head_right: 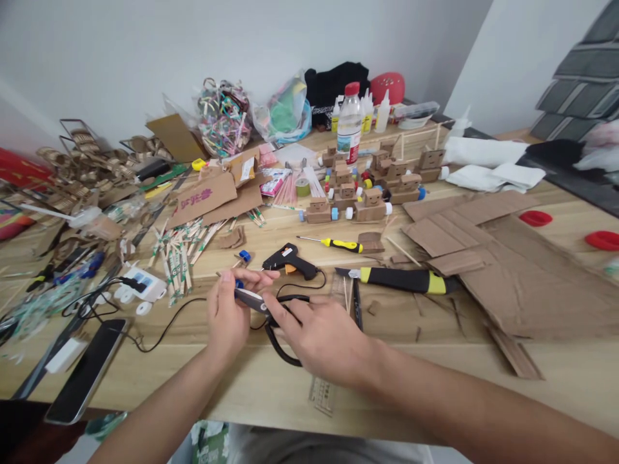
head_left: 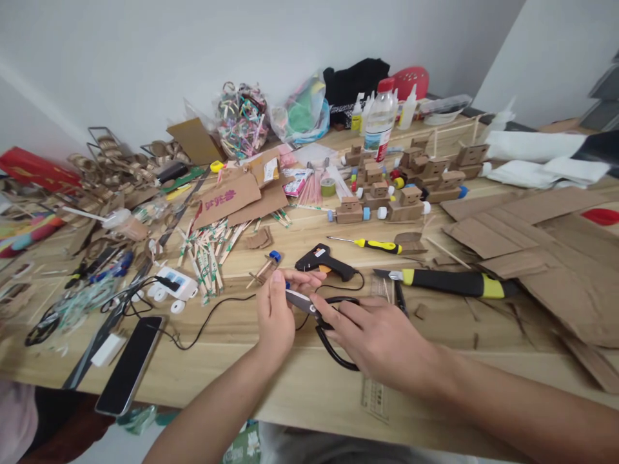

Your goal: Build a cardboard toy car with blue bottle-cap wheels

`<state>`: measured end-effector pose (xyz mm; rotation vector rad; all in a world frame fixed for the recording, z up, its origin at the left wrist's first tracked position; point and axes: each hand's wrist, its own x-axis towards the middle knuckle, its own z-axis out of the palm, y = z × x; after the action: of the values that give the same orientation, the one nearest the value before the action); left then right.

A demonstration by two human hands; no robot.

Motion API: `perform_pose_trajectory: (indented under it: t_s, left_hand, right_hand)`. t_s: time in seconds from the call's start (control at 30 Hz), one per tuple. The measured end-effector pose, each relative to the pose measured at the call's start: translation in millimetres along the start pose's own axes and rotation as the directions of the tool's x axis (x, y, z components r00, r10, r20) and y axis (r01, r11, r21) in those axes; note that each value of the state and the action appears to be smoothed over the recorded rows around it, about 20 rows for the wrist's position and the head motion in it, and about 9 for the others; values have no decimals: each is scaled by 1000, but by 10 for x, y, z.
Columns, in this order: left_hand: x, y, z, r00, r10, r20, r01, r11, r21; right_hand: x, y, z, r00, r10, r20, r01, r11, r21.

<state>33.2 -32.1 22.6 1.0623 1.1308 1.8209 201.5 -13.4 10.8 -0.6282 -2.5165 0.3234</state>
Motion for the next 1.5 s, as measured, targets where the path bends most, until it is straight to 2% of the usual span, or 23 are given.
perform_pose_trajectory:
  t_s: [0.03, 0.07, 0.1, 0.17, 0.2, 0.27, 0.3, 0.33, 0.37, 0.43, 0.5, 0.57, 0.7, 0.8, 0.97, 1.13, 1.33, 1.5]
  left_hand:
    - [-7, 1, 2, 1000, -3, 0, 3, 1000, -1]
    - [-13, 4, 2, 1000, -1, -1, 1, 1000, -2]
    - [-15, 7, 1, 1000, 4, 0, -4, 1000, -4]
    - [-8, 6, -5, 1000, 17, 6, -17, 1000, -6]
    - [1, 0, -10, 1000, 21, 9, -21, 1000, -4]
    - [32, -24, -23, 1000, 11, 13, -11, 1000, 0]
    - [52, -41, -30, 1000, -2, 14, 2, 1000, 1]
    - [74, -57, -37, 1000, -22, 15, 22, 1000, -1]
    - [97, -72, -44, 999, -49, 19, 49, 999, -7]
    - [142, -85, -56, 993, -119, 26, 120, 992, -30]
    - [181, -70, -62, 980, -195, 40, 197, 978, -73]
    - [208, -31, -61, 963, -260, 76, 268, 955, -127]
    - [221, 70, -39, 918, -355, 175, 389, 892, -229]
    - [208, 119, -14, 890, -418, 179, 454, 845, -283]
    - [206, 144, 6, 850, -505, 148, 523, 783, -337]
    - [213, 125, 21, 808, -581, 94, 571, 736, -364]
    - [193, 187, 124, 799, -600, -31, 532, 730, -429]
    - [180, 283, 170, 772, -634, -51, 539, 695, -476]
  right_hand:
    - [-25, 2, 25, 998, -60, -34, 55, 989, -136]
    - [-38, -4, 37, 994, -94, -51, 82, 978, -194]
    - [-37, -18, 36, 994, -91, -58, 80, 983, -167]
    - [4, -60, -1, 999, 10, -36, -6, 995, 101]
    - [39, -80, -29, 997, 74, 19, -77, 955, 285]
    - [117, -104, -85, 971, 153, 185, -233, 796, 559]
    - [152, -105, -104, 957, 164, 239, -281, 733, 620]
    - [178, -98, -115, 952, 170, 255, -298, 708, 641]
    - [194, -87, -118, 956, 174, 237, -288, 718, 633]
    - [195, -61, -109, 974, 177, 143, -227, 805, 549]
    - [168, -45, -101, 981, 174, 82, -192, 902, 386]
    - [139, -48, -113, 983, 174, 65, -184, 961, 205]
    - [126, -104, -196, 985, 161, 53, -159, 986, -45]
    - [145, -161, -267, 981, 180, 68, -169, 975, -144]
    - [167, -196, -326, 971, 210, 113, -192, 970, -152]
    - [148, -170, -313, 975, 204, 89, -196, 976, -99]
    - [96, -145, -232, 982, 185, 40, -184, 982, -38]
    - [62, -116, -142, 985, 169, 17, -168, 983, -73]
